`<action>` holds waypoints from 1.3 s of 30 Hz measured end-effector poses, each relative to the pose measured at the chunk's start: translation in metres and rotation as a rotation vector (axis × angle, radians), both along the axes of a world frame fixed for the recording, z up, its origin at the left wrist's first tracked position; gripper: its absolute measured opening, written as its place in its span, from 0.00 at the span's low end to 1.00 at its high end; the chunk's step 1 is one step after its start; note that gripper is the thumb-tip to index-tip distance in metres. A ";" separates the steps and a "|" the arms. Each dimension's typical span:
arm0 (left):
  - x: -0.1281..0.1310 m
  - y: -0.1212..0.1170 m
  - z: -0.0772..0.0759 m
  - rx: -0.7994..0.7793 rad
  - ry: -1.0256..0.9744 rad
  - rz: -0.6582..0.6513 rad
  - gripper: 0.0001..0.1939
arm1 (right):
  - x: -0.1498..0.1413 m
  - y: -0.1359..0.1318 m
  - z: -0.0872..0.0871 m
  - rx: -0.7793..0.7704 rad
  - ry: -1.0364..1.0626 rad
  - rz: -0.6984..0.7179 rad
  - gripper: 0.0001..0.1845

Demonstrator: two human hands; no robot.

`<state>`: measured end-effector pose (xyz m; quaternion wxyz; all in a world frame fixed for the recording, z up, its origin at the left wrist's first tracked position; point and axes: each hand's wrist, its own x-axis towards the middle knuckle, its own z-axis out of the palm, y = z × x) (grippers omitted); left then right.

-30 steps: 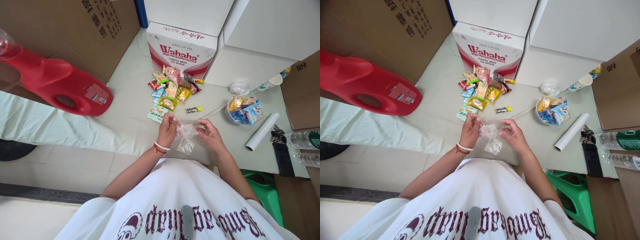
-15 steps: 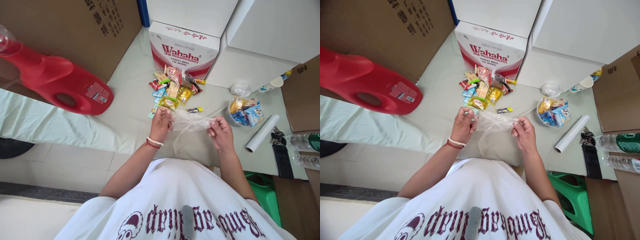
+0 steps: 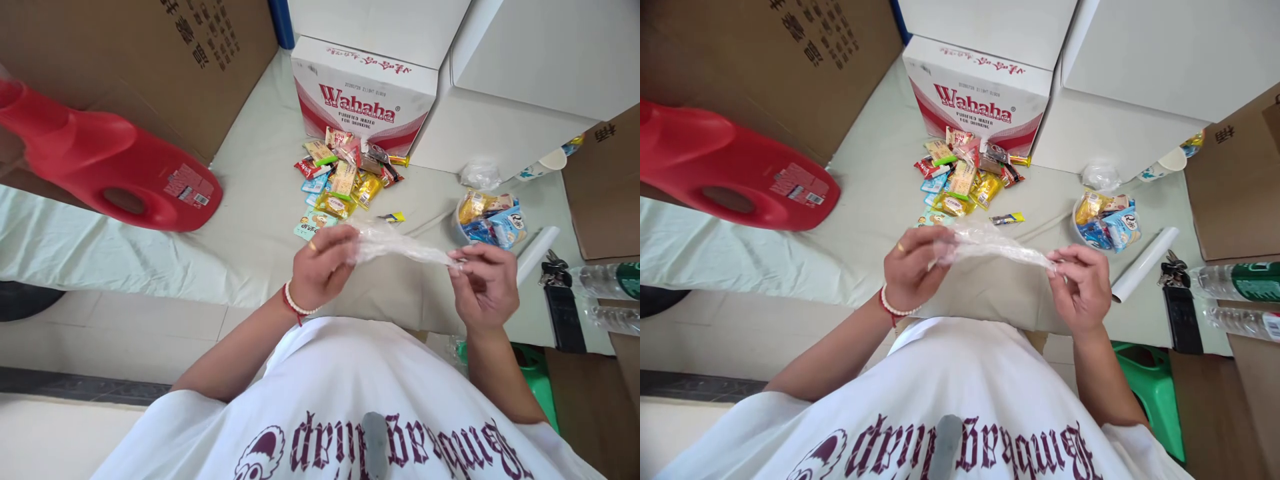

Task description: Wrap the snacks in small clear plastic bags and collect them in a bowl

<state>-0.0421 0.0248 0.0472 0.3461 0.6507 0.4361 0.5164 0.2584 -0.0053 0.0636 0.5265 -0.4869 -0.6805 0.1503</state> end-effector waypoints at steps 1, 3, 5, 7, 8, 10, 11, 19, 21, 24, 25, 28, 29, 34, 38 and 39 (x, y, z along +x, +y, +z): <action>-0.004 -0.004 -0.006 0.060 0.090 -0.061 0.09 | 0.007 -0.007 -0.005 0.002 -0.091 0.026 0.09; -0.009 -0.009 -0.028 0.107 0.240 -0.178 0.09 | 0.020 -0.020 -0.021 -0.088 -0.259 0.122 0.10; -0.011 -0.014 -0.059 0.120 0.367 -0.241 0.11 | 0.029 -0.030 -0.040 -0.230 -0.403 0.229 0.11; -0.009 -0.020 -0.087 0.143 0.455 -0.247 0.12 | 0.033 -0.036 -0.054 -0.322 -0.460 0.267 0.14; -0.007 -0.024 -0.098 0.152 0.477 -0.235 0.12 | 0.032 -0.037 -0.057 -0.338 -0.445 0.245 0.14; -0.004 -0.031 -0.111 0.160 0.484 -0.212 0.12 | 0.022 -0.034 -0.057 -0.343 -0.364 0.164 0.14; -0.002 -0.034 -0.113 0.158 0.477 -0.209 0.13 | 0.013 -0.030 -0.055 -0.340 -0.327 0.132 0.13; 0.003 -0.045 -0.107 0.150 0.561 -0.218 0.13 | -0.070 0.034 -0.083 -0.453 -0.560 0.202 0.10; -0.005 -0.052 -0.107 0.136 0.640 -0.200 0.13 | -0.067 0.042 -0.093 -0.474 -0.429 0.191 0.10; -0.024 -0.068 -0.107 0.064 0.687 -0.207 0.15 | -0.047 0.043 -0.101 -0.603 -0.090 0.106 0.09; -0.031 -0.074 -0.105 0.031 0.671 -0.227 0.16 | -0.040 0.040 -0.101 -0.682 0.016 0.082 0.10; -0.046 -0.083 -0.098 -0.115 0.518 -0.245 0.21 | -0.023 0.030 -0.100 -0.845 0.198 0.064 0.13; -0.048 -0.082 -0.095 -0.174 0.454 -0.190 0.21 | -0.020 0.026 -0.099 -0.844 0.207 0.081 0.14; -0.023 -0.051 -0.080 -0.388 0.445 0.087 0.14 | -0.029 0.016 -0.092 -0.649 0.154 0.217 0.10; 0.018 -0.022 -0.076 -0.373 0.535 0.018 0.10 | -0.030 0.013 -0.082 -0.558 0.006 0.271 0.07; 0.026 -0.018 -0.076 -0.367 0.489 -0.001 0.08 | -0.026 0.011 -0.079 -0.559 -0.068 0.310 0.06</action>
